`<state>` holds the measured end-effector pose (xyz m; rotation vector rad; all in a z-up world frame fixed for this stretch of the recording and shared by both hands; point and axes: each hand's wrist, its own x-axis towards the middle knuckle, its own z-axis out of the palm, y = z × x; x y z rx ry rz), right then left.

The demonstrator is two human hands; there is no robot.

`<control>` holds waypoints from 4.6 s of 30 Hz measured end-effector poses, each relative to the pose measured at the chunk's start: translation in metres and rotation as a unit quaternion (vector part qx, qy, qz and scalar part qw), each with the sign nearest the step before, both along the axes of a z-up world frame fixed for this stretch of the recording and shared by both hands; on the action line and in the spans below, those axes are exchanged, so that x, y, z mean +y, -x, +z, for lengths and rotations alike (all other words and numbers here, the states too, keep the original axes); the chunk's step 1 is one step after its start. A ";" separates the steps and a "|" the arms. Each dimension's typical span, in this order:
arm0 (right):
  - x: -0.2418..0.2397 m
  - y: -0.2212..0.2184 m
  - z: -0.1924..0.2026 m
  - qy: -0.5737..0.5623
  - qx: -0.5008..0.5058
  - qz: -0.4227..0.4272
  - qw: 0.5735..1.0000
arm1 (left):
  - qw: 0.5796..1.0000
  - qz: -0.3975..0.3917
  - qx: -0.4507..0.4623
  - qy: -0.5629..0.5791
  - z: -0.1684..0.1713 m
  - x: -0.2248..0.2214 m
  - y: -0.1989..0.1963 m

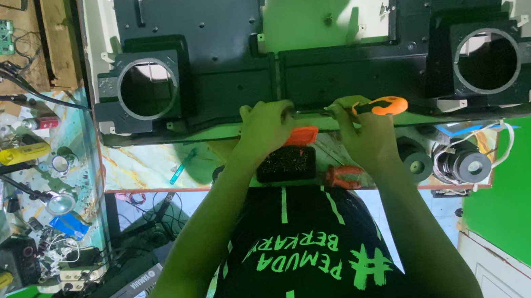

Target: The person is using a screwdriver to remove screws from a large plastic electronic housing on a workbench. They handle a small orange container, use pliers to manipulate wires inside the housing, and move various small electronic components by hand.

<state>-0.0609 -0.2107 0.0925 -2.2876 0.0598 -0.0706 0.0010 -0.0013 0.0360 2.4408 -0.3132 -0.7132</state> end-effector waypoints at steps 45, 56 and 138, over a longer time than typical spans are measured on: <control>0.049 0.093 -0.012 -0.123 0.046 0.058 0.990 | 0.902 0.223 0.059 0.365 0.003 0.021 0.144; -0.021 0.131 -0.050 0.000 -0.154 0.081 0.985 | 0.927 0.174 -0.257 0.210 -0.029 -0.017 0.165; -0.096 -0.026 -0.103 0.009 0.052 0.146 0.988 | 0.957 -0.223 -0.108 -0.153 -0.032 -0.107 0.017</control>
